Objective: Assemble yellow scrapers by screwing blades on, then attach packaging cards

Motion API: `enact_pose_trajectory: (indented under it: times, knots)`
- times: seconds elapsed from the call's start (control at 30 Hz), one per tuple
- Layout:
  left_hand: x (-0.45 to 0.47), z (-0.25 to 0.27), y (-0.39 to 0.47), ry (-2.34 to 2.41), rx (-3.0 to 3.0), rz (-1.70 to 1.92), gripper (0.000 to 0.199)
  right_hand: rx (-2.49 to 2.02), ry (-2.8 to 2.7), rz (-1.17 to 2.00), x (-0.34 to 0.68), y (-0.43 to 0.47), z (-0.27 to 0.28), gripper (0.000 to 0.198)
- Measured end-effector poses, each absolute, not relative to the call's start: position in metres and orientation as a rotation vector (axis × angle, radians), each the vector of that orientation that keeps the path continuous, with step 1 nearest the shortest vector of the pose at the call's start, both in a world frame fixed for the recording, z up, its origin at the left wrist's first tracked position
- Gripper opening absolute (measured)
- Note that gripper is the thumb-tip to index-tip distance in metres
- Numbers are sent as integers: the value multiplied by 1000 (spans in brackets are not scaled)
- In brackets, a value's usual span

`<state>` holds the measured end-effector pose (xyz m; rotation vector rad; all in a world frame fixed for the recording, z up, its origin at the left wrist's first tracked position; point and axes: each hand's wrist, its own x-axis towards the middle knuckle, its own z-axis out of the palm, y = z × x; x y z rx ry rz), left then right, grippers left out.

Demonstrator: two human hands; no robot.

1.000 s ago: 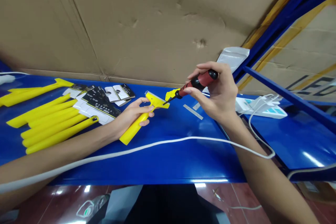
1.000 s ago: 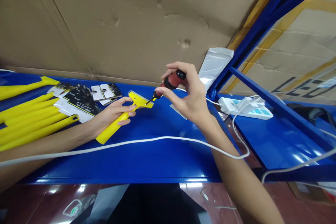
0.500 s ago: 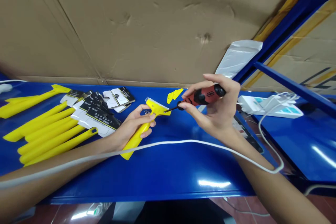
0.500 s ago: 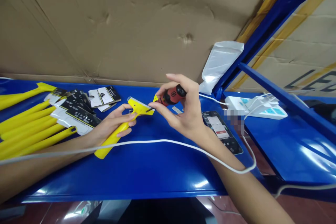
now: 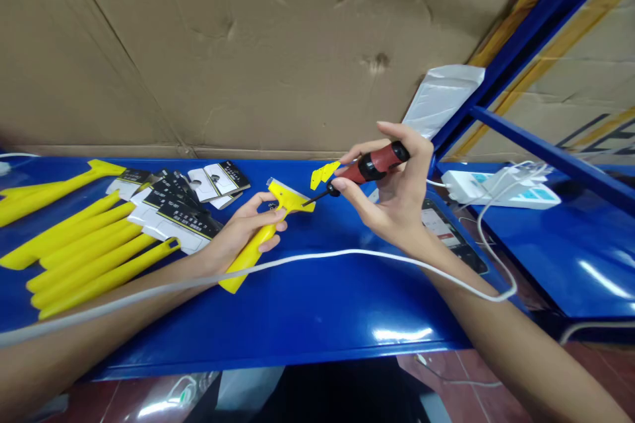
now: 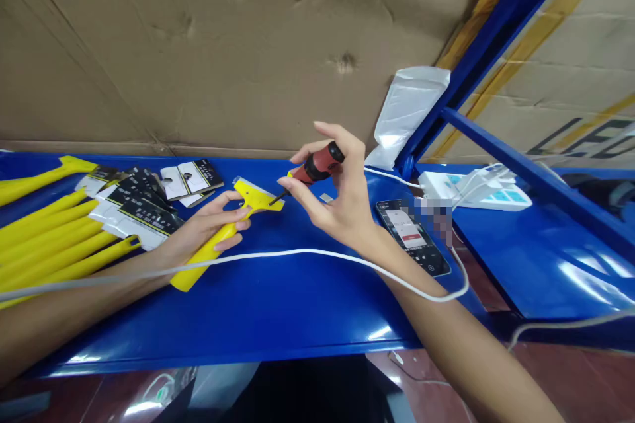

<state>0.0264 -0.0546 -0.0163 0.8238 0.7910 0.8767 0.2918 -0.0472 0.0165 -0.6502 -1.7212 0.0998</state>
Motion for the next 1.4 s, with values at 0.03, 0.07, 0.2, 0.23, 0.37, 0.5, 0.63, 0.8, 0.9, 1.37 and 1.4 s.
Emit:
enact_pose_trajectory:
  times: [0.03, 0.07, 0.2, 0.23, 0.37, 0.5, 0.63, 0.8, 0.9, 1.37, 1.4]
  knots:
    - [27, -15, -55, 803, 826, 885, 50, -587, -1739, 130, 291, -45, 15, 77]
    - [27, -13, -56, 815, 826, 893, 49, -533, -1752, 160, 289, -43, 15, 79]
    - [28, -8, -57, 832, 836, 901, 48, -462, -1739, 233, 282, -42, 16, 78]
    - [28, -8, -57, 831, 843, 902, 49, -462, -1719, 233, 280, -42, 15, 75]
    - [28, -10, -56, 820, 874, 907, 48, -486, -1685, 92, 279, -41, 13, 67]
    - [27, -13, -55, 810, 880, 907, 46, -447, -1715, 28, 281, -42, 12, 70]
    - [28, -14, -54, 813, 870, 907, 44, -437, -1790, 162, 283, -45, 15, 79]
    - [27, -17, -53, 796, 886, 909, 43, -474, -1763, 172, 282, -43, 15, 86]
    - [27, -17, -53, 786, 903, 901, 44, -439, -1706, 181, 280, -41, 12, 78]
    - [31, -15, -51, 758, 888, 896, 48, -486, -1692, 136, 283, -35, 4, 88]
    - [31, -16, -51, 759, 886, 897, 48, -479, -1671, 94, 283, -34, 4, 87]
